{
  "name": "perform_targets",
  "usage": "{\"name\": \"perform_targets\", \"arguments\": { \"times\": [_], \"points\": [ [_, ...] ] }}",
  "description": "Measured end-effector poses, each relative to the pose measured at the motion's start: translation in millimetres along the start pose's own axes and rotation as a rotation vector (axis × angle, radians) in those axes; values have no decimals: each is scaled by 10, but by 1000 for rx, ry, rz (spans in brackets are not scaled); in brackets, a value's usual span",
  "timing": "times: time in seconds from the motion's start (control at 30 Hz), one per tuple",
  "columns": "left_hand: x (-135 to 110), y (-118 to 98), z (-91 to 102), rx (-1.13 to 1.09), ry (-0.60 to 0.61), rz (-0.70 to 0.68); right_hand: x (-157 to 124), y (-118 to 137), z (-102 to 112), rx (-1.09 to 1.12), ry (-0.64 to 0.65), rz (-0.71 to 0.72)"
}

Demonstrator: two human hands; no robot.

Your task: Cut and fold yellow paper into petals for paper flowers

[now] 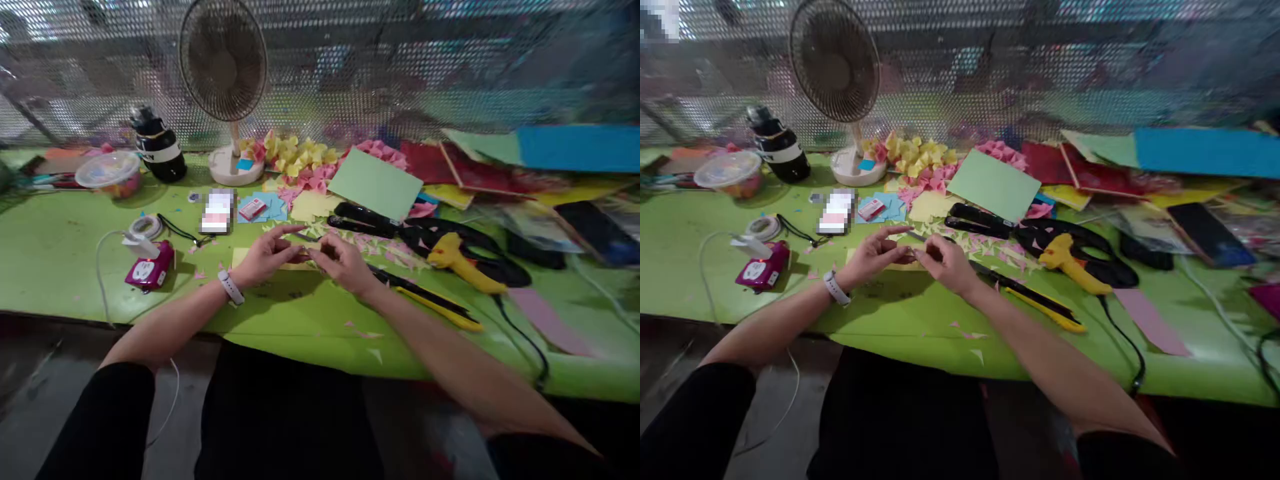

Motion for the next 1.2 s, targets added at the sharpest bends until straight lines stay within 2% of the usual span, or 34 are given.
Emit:
{"name": "perform_targets", "arguments": {
  "times": [0.27, 0.77, 1.0, 1.2],
  "points": [
    [-6, -7, 7, 5, -38, 27, 30, -46, -9, 23, 56, -73],
    [-12, -1, 36, -44, -53, 117, 34, -36, -43, 48, 84, -6],
    [6, -3, 79, 26, -24, 124, 12, -29, -62, 44, 126, -24],
    [17, -27, 97, -11, 4, 159, -15, 10, -78, 64, 127, -1]
  ]
}}
Point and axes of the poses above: each hand's wrist, its own x-axis towards the middle knuckle, its own z-axis out of the back of the hand, y = z × x, the point moved 4 cm from there along x, towards the middle knuckle, and after that the axes turned 9 degrees about x, right-handed, at the moved point
